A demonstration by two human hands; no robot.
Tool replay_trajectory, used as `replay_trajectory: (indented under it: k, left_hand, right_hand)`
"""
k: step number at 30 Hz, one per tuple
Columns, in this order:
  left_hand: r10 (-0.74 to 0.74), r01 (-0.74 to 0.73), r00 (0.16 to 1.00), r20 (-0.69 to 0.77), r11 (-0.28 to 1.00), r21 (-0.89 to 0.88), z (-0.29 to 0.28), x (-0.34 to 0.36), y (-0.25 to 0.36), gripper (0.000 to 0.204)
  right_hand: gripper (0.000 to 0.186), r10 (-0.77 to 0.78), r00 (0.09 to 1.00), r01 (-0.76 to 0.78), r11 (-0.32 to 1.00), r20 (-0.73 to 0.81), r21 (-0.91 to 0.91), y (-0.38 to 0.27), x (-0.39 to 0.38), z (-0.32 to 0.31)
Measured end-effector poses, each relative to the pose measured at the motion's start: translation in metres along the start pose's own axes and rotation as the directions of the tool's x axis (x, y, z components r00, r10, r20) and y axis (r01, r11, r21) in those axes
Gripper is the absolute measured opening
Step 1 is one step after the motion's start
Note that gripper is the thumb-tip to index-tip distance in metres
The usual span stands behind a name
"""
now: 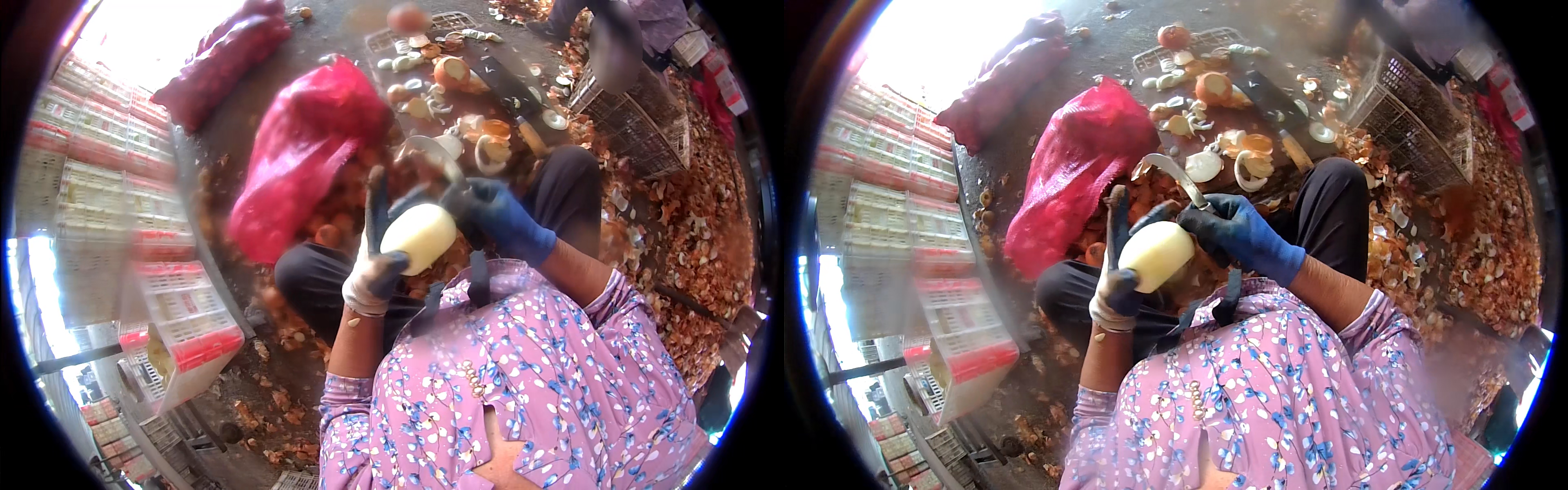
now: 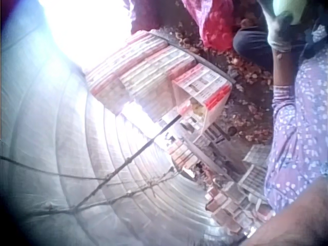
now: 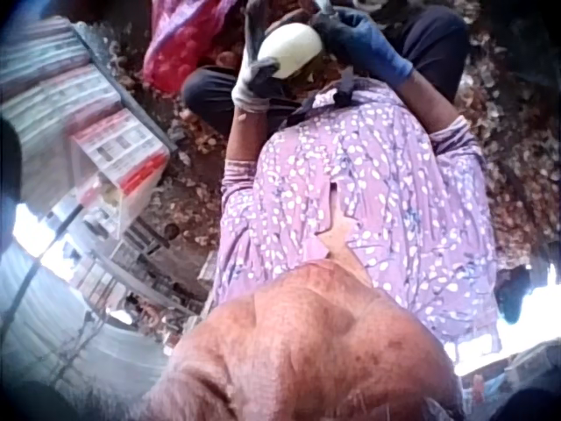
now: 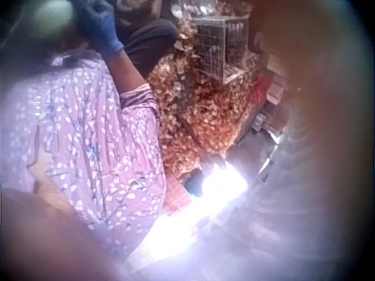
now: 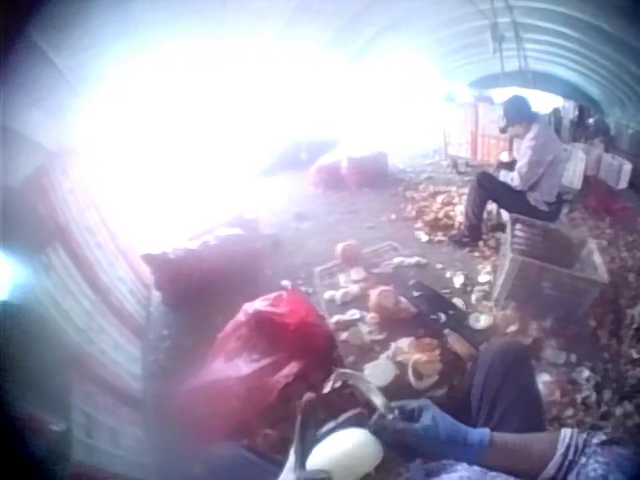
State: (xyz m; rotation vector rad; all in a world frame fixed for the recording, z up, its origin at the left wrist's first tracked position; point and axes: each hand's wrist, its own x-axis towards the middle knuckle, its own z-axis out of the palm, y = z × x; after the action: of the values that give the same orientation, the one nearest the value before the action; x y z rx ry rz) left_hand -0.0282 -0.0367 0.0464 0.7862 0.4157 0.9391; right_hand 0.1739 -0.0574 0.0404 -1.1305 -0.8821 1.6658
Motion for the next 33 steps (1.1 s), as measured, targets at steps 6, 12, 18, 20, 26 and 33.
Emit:
replay_trajectory:
  k: [6,12,18,20,26,33]
  left_hand:
    - [-0.021,-0.028,0.995,-0.1,0.886,-0.463,-0.017,-0.006,-0.016,0.097]
    - [-0.039,-0.01,0.998,-0.058,0.748,-0.663,-0.021,-0.006,-0.011,0.095]
    - [-0.068,-0.007,0.994,-0.09,0.761,-0.649,-0.025,-0.001,-0.013,0.092]
    - [-0.055,-0.006,0.996,-0.076,0.768,-0.64,-0.037,-0.005,-0.014,0.091]
    - [0.083,-0.251,0.956,-0.282,0.731,-0.635,-0.069,-0.025,0.021,0.092]
    - [0.754,-0.857,0.502,-0.424,0.498,-0.131,-0.179,-0.118,0.195,0.094]
  right_hand:
    - [0.019,-0.166,0.986,0.169,0.966,0.034,-0.195,-0.015,0.0,0.007]
    - [0.016,-0.039,0.999,0.039,0.999,-0.002,0.014,-0.026,0.001,-0.01]
    - [0.024,-0.416,0.906,0.377,0.703,0.082,-0.603,-0.013,0.007,-0.017]
    - [0.023,-0.336,0.941,0.308,0.812,0.034,-0.495,-0.011,0.004,-0.01]
    - [0.015,-0.277,0.95,0.306,0.732,0.144,-0.609,0.017,0.002,-0.006]
    - [0.017,-0.156,0.987,0.153,0.854,0.035,-0.498,0.035,0.001,-0.023]
